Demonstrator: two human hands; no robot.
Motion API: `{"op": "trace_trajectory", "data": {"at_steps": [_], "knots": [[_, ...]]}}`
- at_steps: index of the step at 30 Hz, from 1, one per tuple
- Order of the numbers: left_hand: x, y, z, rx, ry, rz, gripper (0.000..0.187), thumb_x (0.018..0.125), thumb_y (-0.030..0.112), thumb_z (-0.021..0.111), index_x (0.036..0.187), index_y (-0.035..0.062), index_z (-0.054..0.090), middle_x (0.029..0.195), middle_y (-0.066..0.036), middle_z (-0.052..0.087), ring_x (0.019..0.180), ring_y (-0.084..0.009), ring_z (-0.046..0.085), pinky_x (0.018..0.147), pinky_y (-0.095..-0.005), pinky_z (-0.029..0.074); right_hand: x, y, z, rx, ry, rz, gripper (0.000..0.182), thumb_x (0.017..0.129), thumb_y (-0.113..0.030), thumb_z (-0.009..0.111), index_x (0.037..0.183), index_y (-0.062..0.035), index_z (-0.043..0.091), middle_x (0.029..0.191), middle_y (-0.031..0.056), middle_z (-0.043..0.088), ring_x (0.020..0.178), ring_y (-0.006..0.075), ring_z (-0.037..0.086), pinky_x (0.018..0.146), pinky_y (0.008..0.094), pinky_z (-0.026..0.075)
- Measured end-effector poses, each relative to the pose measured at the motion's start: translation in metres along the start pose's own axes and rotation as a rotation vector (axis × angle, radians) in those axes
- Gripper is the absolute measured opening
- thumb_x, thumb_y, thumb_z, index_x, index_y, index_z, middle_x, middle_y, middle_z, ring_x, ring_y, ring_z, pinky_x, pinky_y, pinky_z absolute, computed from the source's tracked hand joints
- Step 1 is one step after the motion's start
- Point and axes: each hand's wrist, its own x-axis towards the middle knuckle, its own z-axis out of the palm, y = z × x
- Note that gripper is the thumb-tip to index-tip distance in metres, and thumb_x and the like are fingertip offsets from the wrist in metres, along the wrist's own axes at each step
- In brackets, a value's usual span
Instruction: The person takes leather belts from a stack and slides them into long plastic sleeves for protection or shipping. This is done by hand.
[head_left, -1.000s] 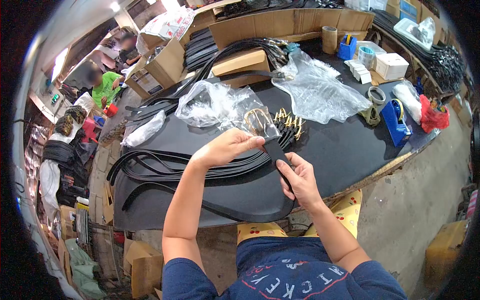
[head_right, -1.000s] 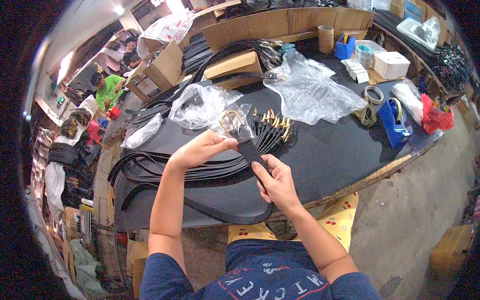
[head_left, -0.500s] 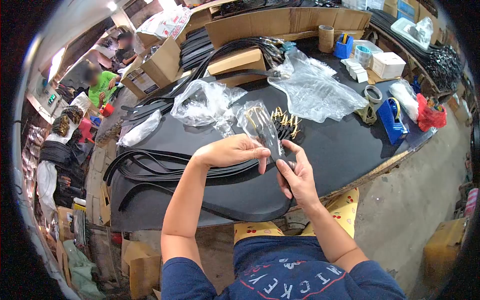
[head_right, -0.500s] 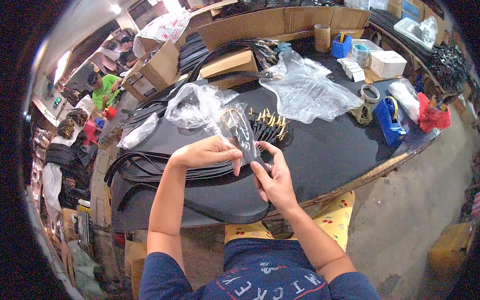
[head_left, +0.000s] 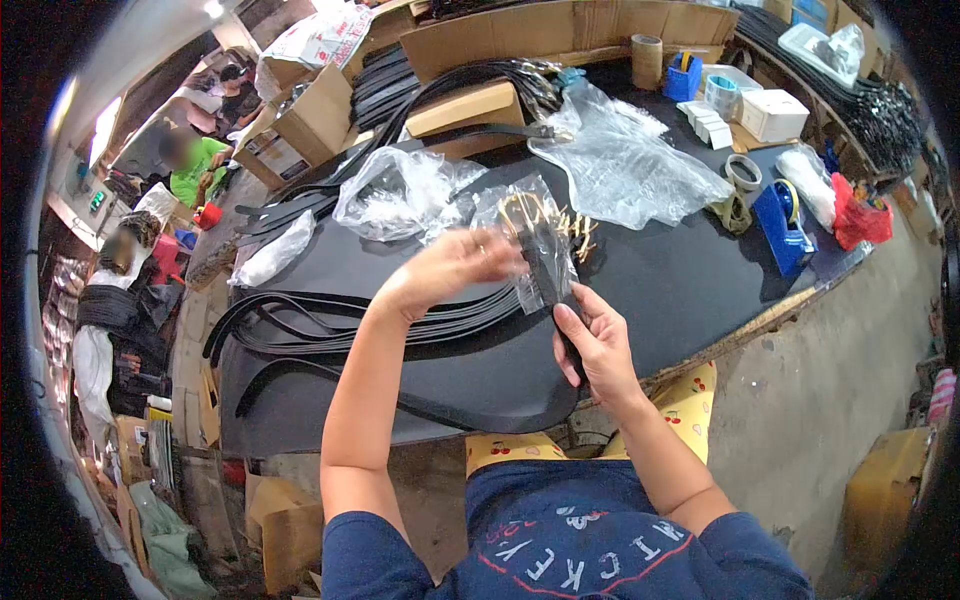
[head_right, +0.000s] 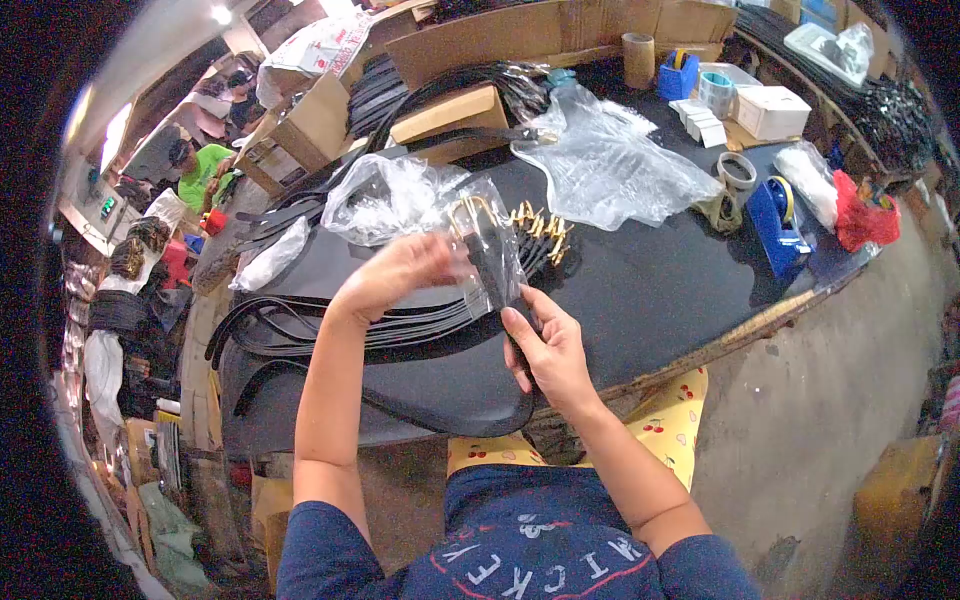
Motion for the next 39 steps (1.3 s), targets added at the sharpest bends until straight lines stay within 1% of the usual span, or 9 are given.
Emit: {"op": "trace_trajectory", "data": {"at_steps": [3, 6, 13, 14, 18, 21, 22, 30, 39], "knots": [[0.010, 0.015, 0.008, -0.251, 0.167, -0.064, 0.039, 0.088, 0.035, 0.064, 0.107, 0.0005, 0.062, 0.093, -0.005, 0.066, 0.083, -0.0116, 0.063, 0.076, -0.0252, 0.051, 0.000, 0.003, 0.002, -0.044, 0.037, 0.026, 0.039, 0.094, -0.018, 0.056, 0.126, 0.0010, 0.048, 0.059, 0.0020, 0.053, 0.040, 0.0060, 0.041, 0.033, 0.0200, 0.029], [0.021, 0.011, 0.020, -0.091, 0.247, -0.002, 0.030, 0.089, 0.025, 0.063, 0.109, 0.0021, 0.061, 0.094, -0.004, 0.067, 0.080, -0.0095, 0.064, 0.072, -0.0255, 0.054, 0.000, 0.003, 0.004, -0.056, 0.053, -0.002, 0.039, 0.094, -0.018, 0.055, 0.127, 0.0014, 0.047, 0.060, 0.0028, 0.053, 0.039, 0.0064, 0.041, 0.033, 0.0204, 0.030], [0.052, 0.029, 0.042, 0.025, 0.099, 0.133, 0.022, 0.088, 0.017, 0.064, 0.104, 0.0023, 0.064, 0.088, -0.002, 0.067, 0.071, -0.0035, 0.060, 0.063, -0.0190, 0.048, -0.004, -0.003, -0.002, 0.012, 0.086, -0.030, 0.043, 0.095, -0.021, 0.054, 0.130, 0.0017, 0.044, 0.061, 0.0022, 0.053, 0.039, 0.0090, 0.045, 0.038, 0.0222, 0.038], [0.060, 0.028, 0.049, -0.032, 0.100, 0.175, 0.020, 0.087, 0.016, 0.064, 0.101, 0.0018, 0.065, 0.084, -0.001, 0.067, 0.066, -0.0014, 0.056, 0.057, -0.0172, 0.043, -0.006, -0.002, -0.010, 0.057, 0.034, -0.032, 0.045, 0.096, -0.025, 0.053, 0.131, 0.0007, 0.042, 0.073, 0.0065, 0.060, 0.053, 0.0122, 0.059, 0.047, 0.0222, 0.043], [0.084, 0.048, 0.066, 0.288, -0.096, 0.203, 0.020, 0.085, 0.015, 0.065, 0.097, -0.0011, 0.066, 0.080, -0.003, 0.068, 0.068, -0.0042, 0.059, 0.058, -0.0175, 0.044, -0.003, 0.006, -0.039, 0.133, 0.146, -0.162, 0.039, 0.096, -0.026, 0.053, 0.124, 0.0006, 0.050, 0.097, 0.0022, 0.062, 0.079, 0.0095, 0.059, 0.070, 0.0227, 0.046], [0.102, 0.054, 0.088, 0.406, -0.177, 0.274, 0.022, 0.085, 0.015, 0.065, 0.098, -0.0034, 0.065, 0.082, -0.006, 0.069, 0.071, -0.0060, 0.060, 0.061, -0.0193, 0.046, 0.003, -0.005, -0.050, 0.093, 0.222, -0.285, 0.033, 0.093, -0.021, 0.058, 0.117, 0.0011, 0.056, 0.088, -0.0015, 0.060, 0.076, 0.0057, 0.052, 0.071, 0.0234, 0.045], [0.109, 0.051, 0.094, 0.396, -0.205, 0.249, 0.025, 0.085, 0.014, 0.065, 0.100, -0.0055, 0.063, 0.084, -0.010, 0.069, 0.072, -0.0075, 0.061, 0.063, -0.0209, 0.047, 0.001, -0.010, -0.052, 0.139, 0.250, -0.279, 0.020, 0.092, -0.020, 0.060, 0.102, -0.0035, 0.063, 0.089, -0.0020, 0.062, 0.076, 0.0059, 0.054, 0.076, 0.0247, 0.043], [0.124, 0.051, 0.118, 0.378, -0.379, 0.287, 0.039, 0.086, 0.016, 0.066, 0.116, -0.0068, 0.057, 0.088, -0.011, 0.070, 0.078, -0.0102, 0.063, 0.067, -0.0218, 0.048, 0.004, -0.011, -0.073, 0.106, 0.417, -0.348, 0.009, 0.086, -0.013, 0.068, 0.080, -0.0067, 0.065, 0.077, -0.0039, 0.062, 0.071, 0.0040, 0.052, 0.066, 0.0203, 0.040], [0.086, -0.012, 0.120, -0.069, -0.071, 0.126, 0.026, 0.087, 0.019, 0.066, 0.102, -0.0024, 0.066, 0.088, -0.003, 0.067, 0.078, -0.0066, 0.058, 0.073, -0.0209, 0.046, 0.006, -0.015, -0.084, 0.201, 0.521, -0.453, 0.006, 0.084, -0.006, 0.068, 0.080, -0.0056, 0.065, 0.076, -0.0051, 0.059, 0.069, 0.0018, 0.048, 0.063, 0.0176, 0.037]]}}
